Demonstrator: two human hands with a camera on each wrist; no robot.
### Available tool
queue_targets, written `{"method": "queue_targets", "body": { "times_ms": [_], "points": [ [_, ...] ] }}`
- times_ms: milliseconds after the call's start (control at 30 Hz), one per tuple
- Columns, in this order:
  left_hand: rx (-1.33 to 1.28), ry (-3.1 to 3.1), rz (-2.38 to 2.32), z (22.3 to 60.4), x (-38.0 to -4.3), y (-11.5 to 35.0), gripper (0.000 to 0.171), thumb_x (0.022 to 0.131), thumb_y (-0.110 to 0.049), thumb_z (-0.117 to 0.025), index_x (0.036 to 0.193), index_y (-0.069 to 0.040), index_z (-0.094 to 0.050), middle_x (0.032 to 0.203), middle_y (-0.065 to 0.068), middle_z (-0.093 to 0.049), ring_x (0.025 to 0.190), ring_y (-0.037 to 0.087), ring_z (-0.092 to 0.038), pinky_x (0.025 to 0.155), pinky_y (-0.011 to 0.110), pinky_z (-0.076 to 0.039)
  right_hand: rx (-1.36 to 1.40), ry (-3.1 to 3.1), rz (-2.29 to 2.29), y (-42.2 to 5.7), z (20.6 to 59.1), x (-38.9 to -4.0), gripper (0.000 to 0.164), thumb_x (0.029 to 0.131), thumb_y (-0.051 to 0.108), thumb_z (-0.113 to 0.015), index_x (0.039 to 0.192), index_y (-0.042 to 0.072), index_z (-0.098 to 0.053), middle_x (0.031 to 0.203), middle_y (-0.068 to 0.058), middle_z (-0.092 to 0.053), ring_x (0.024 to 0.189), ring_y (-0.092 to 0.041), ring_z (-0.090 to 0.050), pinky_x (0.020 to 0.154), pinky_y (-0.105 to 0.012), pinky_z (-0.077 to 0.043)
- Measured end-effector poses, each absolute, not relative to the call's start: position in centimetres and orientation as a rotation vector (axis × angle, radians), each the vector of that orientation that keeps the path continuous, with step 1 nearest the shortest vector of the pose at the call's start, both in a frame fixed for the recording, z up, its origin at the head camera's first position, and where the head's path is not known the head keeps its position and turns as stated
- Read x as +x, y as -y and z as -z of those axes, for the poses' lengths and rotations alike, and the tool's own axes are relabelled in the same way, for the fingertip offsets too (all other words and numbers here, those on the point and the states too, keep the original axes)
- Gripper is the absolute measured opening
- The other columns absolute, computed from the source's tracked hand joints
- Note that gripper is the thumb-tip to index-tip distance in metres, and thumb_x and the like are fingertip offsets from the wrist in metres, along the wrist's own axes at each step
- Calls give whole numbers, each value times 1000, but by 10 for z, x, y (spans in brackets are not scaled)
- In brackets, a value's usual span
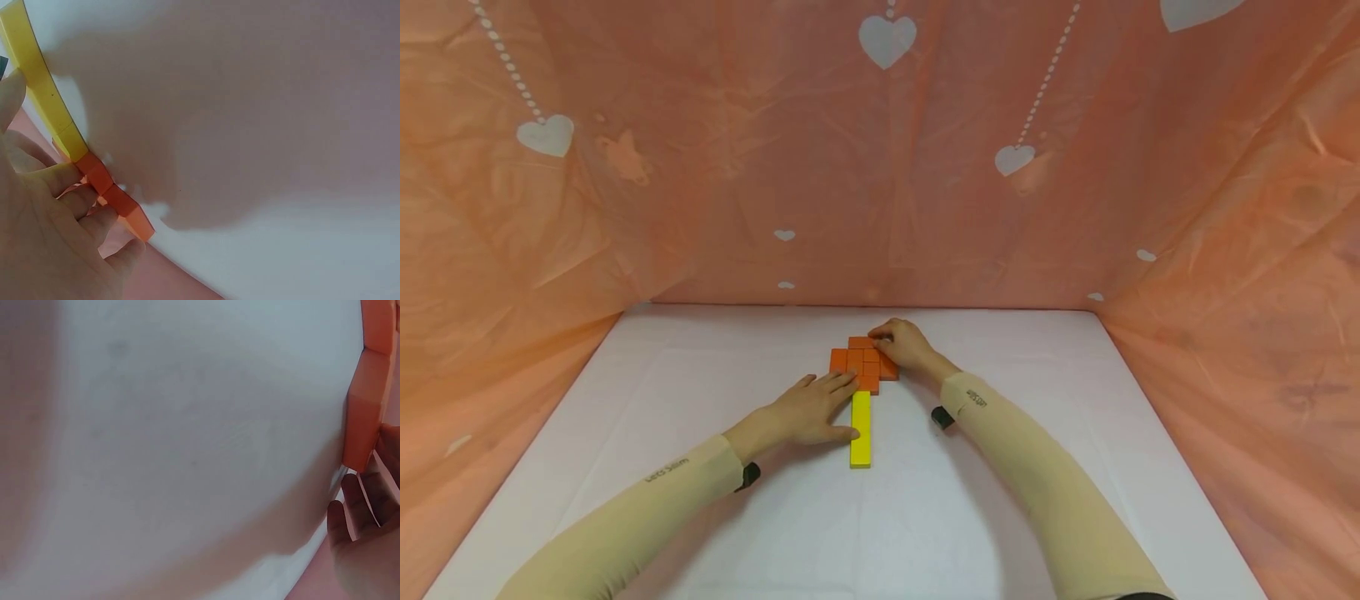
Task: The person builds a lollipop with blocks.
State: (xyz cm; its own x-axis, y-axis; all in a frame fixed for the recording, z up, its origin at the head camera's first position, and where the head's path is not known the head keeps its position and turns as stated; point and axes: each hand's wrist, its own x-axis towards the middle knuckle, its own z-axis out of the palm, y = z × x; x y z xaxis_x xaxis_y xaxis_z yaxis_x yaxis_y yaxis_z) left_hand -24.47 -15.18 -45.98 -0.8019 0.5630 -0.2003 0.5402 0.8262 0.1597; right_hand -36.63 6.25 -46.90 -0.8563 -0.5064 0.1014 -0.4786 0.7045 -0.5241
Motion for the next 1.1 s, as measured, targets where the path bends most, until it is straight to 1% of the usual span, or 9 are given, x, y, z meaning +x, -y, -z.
{"method": "queue_targets", "body": {
  "times_ms": [233,500,700,933,1100],
  "points": [
    [855,-2770,-150,459,-245,152,89,97,-62,-61,163,-7,-34,172,10,-24,157,34,-26,123,62,-24,-794,-2845,854,-63,470,-367,30,106,13,-59,132,4,-71,133,-17,-66,131,-34,-58,116,-47,-42],
    [863,-2775,-158,462,-247,153,90,97,-62,-62,162,-8,-35,171,11,-26,156,35,-26,123,62,-24,-795,-2833,856,-63,471,-368,30,106,14,-58,132,4,-71,134,-17,-65,131,-34,-57,116,-47,-42],
    [855,-2773,-167,463,-247,153,90,96,-63,-62,163,-8,-34,171,10,-27,157,34,-24,124,61,-21,-728,-2786,933,-64,469,-367,32,108,16,-56,135,4,-69,137,-18,-64,133,-34,-56,117,-47,-41],
    [854,-2774,-171,461,-246,154,89,97,-62,-62,163,-8,-34,171,10,-27,158,34,-23,125,61,-20,-748,-2796,927,-62,467,-367,30,107,14,-58,131,3,-72,134,-17,-66,130,-34,-58,115,-46,-43],
    [860,-2773,-179,461,-246,154,89,96,-61,-62,162,-8,-35,171,10,-26,158,34,-22,124,62,-21,-746,-2795,916,-61,468,-367,30,107,13,-58,131,4,-72,134,-17,-66,131,-34,-57,116,-46,-43]
  ]
}}
